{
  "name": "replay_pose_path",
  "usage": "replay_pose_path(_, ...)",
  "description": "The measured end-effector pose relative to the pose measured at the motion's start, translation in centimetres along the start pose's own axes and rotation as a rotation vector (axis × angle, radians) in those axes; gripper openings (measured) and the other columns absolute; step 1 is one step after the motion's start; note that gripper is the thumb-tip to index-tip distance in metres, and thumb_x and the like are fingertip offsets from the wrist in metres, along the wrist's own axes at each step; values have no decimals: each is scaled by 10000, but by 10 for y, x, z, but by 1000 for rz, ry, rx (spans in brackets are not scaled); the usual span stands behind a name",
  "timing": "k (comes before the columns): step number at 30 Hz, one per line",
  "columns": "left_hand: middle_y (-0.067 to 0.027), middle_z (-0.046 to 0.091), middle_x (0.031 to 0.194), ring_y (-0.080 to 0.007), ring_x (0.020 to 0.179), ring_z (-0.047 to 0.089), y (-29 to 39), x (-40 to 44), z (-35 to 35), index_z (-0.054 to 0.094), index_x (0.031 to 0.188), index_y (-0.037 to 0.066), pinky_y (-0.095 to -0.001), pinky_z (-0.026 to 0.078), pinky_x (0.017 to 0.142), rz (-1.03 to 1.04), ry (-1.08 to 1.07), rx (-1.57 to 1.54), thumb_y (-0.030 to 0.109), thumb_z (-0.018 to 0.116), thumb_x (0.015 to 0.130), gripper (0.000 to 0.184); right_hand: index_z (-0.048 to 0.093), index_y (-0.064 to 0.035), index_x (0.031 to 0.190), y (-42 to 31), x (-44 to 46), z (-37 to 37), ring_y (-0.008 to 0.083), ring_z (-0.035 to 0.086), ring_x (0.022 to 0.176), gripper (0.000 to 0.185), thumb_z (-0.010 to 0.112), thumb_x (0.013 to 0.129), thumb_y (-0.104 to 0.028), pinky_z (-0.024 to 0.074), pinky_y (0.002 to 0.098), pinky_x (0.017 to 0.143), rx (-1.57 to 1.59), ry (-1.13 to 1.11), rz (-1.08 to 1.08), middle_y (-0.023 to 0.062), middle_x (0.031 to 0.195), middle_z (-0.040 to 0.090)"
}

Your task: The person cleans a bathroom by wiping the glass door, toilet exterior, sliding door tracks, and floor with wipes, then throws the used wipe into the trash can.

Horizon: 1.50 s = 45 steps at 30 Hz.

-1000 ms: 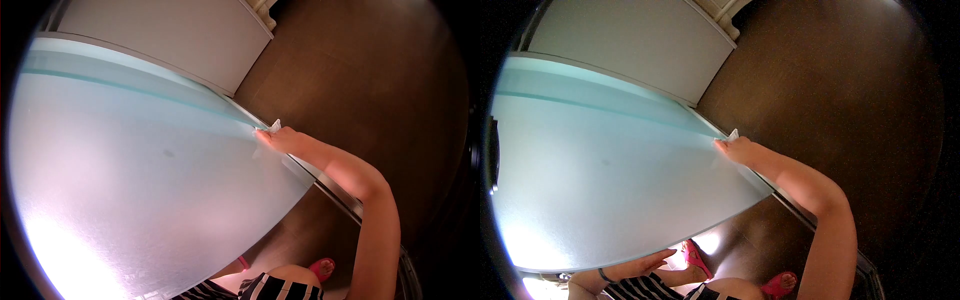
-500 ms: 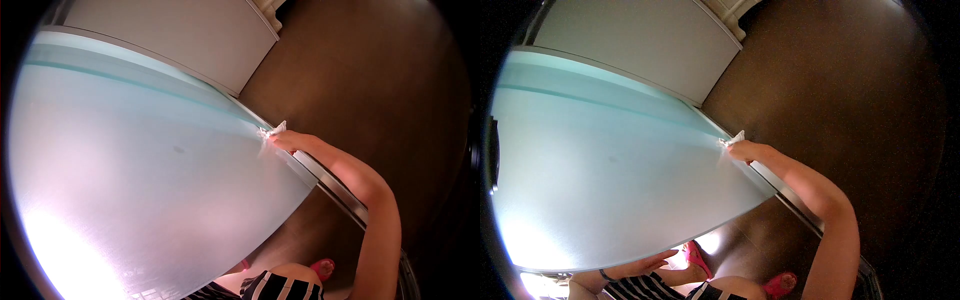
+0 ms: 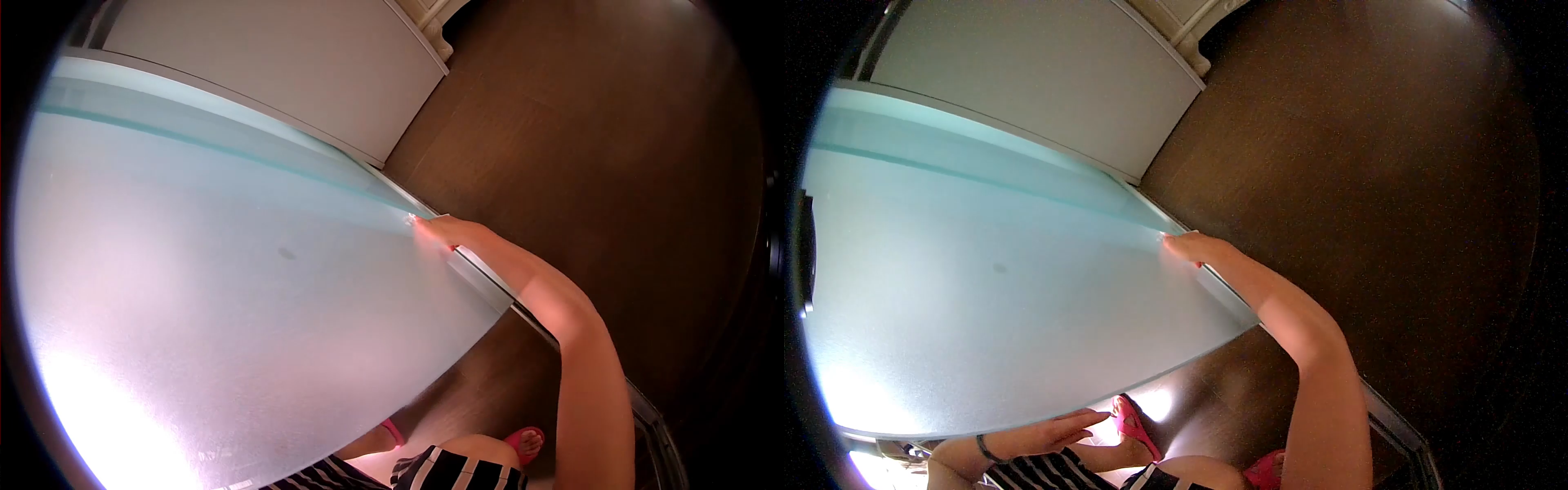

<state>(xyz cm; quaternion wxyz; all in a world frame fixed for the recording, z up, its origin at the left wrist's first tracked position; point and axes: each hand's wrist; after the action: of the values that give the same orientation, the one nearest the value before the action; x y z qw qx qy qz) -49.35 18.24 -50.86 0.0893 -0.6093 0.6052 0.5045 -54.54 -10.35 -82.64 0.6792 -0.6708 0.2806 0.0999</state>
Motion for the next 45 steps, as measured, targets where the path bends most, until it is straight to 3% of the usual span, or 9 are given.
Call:
replay_pose_path(2,-152,576,1203,-302,1092,560,4,1,1,458,1351,37,-369,453,935,-24,3,-222,64,568,924,442,640,-63,979,4,0,1,191,538,624,673,175,978,-549,433,361,596,17,15,-44,84,790,615)
replay_pose_path(6,-155,600,1157,-297,1043,588,11,0,-18,452,1360,41,-370,491,881,71,-55,112,87,581,924,458,628,-40,911,19,5,4,310,639,708,535,273,966,-437,488,472,627,-200,135,-281,173,794,650)
replay_pose_path(9,-139,614,1134,-294,1006,605,11,-4,-16,463,1355,55,-369,506,857,62,-48,180,121,591,923,456,616,-88,1127,19,-42,2,360,650,900,308,411,934,-213,517,482,745,-611,488,-573,158,1036,670)
replay_pose_path(12,-118,633,1102,-283,967,621,8,-8,-17,485,1346,91,-359,520,831,70,-31,242,166,585,931,433,513,-93,1281,2,-49,2,345,650,917,371,445,926,-175,525,465,746,-560,316,-449,141,1142,643)
replay_pose_path(16,-102,643,1091,-266,959,628,23,-10,-26,494,1346,133,-351,527,821,-42,-29,319,200,564,945,412,455,-210,1348,7,-26,1,333,620,895,397,355,1000,-375,507,372,751,-549,347,-484,103,996,667)
replay_pose_path(21,-119,624,1126,-275,1004,614,13,-13,-26,472,1361,117,-349,517,846,5,-19,258,183,562,947,429,365,-95,1405,-2,-28,2,291,603,635,544,444,958,-395,476,382,518,-872,377,-482,142,743,614)
replay_pose_path(24,-150,589,1182,-291,1065,585,6,-11,-21,447,1372,76,-345,492,894,-33,-74,94,140,550,953,436,223,-39,1464,-24,-74,0,275,684,756,668,519,879,-165,530,406,614,-1061,364,-406,136,850,685)
replay_pose_path(36,-147,549,1272,-278,1143,546,7,-3,-22,458,1357,55,-358,437,976,-12,-34,33,71,551,940,428,131,-240,1520,-15,2,13,238,680,794,796,568,869,-379,560,390,513,-1152,278,-83,72,936,676)
replay_pose_path(45,-127,573,1256,-296,1139,555,30,7,-38,536,1303,105,-387,443,953,100,95,331,65,612,882,430,470,-159,1153,-17,10,6,291,677,792,427,498,897,-501,537,422,642,-992,263,-122,119,849,679)
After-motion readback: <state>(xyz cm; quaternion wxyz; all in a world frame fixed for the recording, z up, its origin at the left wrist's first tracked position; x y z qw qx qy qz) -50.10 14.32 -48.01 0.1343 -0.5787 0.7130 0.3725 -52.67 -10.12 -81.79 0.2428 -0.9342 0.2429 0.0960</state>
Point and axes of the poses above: each hand's wrist, its own x-axis towards the middle knuckle, its own z-axis out of the palm, y = z × x
